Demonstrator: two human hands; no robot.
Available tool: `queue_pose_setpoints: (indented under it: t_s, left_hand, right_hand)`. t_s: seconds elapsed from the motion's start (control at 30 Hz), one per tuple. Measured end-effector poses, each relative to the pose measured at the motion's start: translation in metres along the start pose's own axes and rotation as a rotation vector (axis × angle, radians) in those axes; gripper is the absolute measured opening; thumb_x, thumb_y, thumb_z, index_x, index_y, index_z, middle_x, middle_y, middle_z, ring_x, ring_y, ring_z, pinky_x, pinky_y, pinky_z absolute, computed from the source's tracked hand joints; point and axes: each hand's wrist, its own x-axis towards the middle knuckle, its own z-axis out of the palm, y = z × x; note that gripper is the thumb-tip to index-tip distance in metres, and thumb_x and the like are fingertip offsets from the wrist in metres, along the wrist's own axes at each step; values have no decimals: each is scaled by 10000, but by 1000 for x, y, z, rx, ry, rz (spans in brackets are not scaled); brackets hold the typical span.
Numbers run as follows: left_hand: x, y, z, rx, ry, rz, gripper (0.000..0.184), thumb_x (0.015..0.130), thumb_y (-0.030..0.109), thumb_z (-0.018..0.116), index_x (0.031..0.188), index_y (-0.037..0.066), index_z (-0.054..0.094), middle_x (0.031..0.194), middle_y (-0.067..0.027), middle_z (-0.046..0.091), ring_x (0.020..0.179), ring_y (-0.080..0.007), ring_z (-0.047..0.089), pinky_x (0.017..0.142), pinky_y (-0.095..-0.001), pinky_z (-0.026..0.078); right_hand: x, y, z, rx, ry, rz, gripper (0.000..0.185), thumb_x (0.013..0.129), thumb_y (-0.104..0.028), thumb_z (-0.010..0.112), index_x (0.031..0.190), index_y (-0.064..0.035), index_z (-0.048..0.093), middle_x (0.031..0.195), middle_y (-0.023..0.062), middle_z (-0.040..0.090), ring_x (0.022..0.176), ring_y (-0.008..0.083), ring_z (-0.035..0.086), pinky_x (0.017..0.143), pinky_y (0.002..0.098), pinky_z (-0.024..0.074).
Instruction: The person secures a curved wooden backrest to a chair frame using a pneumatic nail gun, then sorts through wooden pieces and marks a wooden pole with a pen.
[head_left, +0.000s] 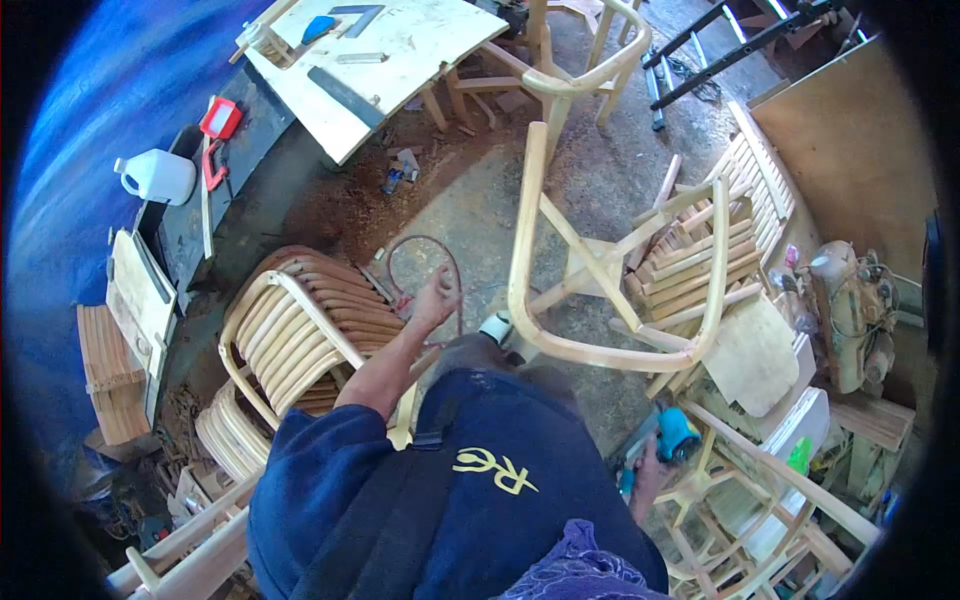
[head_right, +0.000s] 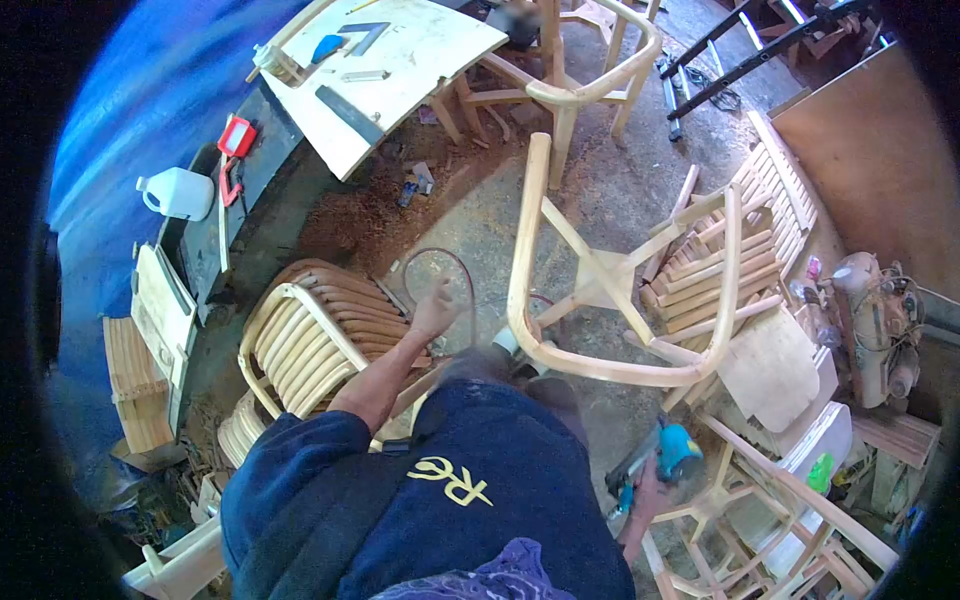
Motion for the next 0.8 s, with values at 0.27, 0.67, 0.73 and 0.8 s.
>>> queue_pose_setpoints:
  t_s: [0.27,0.67,0.73,0.8]
  left_hand:
    - [-55,-34,-23,-18,0,-97,745,829,253,793,1479,74,476,995,-136,727,884,-252,735,814,-399,582]
    - [-10,92,-64,7,-8,168,775,835,221,800,1508,104,434,1058,-132,713,886,-238,713,798,-395,581]
    - [7,107,-64,7,-68,203,792,827,221,813,1514,109,434,1072,-124,719,914,-242,711,825,-401,577]
    - [29,113,-63,-17,-140,263,814,809,209,822,1516,115,430,1061,-123,719,906,-265,717,832,-403,574]
  right_hand:
    - [37,-17,28,105,-231,-30,287,905,-268,814,983,-46,650,706,-26,572,577,81,538,496,250,419]
    - [40,-19,47,394,-164,2,250,950,-254,767,1081,-81,642,710,-32,560,546,55,507,486,237,401]
    - [35,-22,52,435,-123,-7,242,952,-252,764,1078,-84,644,713,-34,565,547,55,507,488,230,398]
    - [29,-28,59,474,-63,54,246,944,-233,773,1082,-79,640,719,-32,574,551,56,512,486,227,399]
